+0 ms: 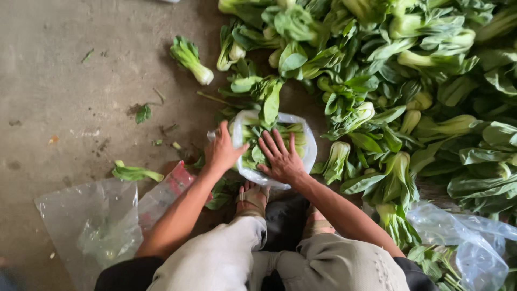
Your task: The person sits on the floor among large piles of leafy green vegetables and packs them one at a time into a plastic-lined basket, arranging the heads to fill the basket. Other people nearby pack vegetables into similar baskets.
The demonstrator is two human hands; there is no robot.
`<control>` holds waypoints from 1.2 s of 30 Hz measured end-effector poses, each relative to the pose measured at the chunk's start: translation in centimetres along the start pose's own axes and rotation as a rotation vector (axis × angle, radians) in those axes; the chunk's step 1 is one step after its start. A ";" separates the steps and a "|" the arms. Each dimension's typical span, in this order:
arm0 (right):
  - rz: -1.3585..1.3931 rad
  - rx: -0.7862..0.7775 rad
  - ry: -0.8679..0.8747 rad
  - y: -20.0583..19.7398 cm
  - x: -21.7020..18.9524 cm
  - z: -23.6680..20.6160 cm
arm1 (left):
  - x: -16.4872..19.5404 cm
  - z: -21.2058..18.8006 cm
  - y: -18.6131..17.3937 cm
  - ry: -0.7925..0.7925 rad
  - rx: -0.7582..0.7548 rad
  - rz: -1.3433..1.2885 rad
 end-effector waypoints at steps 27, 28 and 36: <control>1.400 0.094 0.698 -10.2 12.4 6.8 | 5.9 13.6 -7.3 0.275 0.308 -0.254; 1.429 0.093 0.788 -9.4 12.9 8.6 | 6.5 14.9 -6.0 0.252 0.367 -0.328; 1.652 -0.099 0.855 -8.8 12.4 10.5 | 13.5 6.5 0.1 0.197 -0.065 -0.153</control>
Point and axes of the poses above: each hand's wrist, its own z-axis towards the middle knuckle, its own y-axis out of the palm, x = y × z, the point moved 2 cm from there along z, towards the middle knuckle, and after that the axes turned 5 degrees about z, right-handed, at the moved point
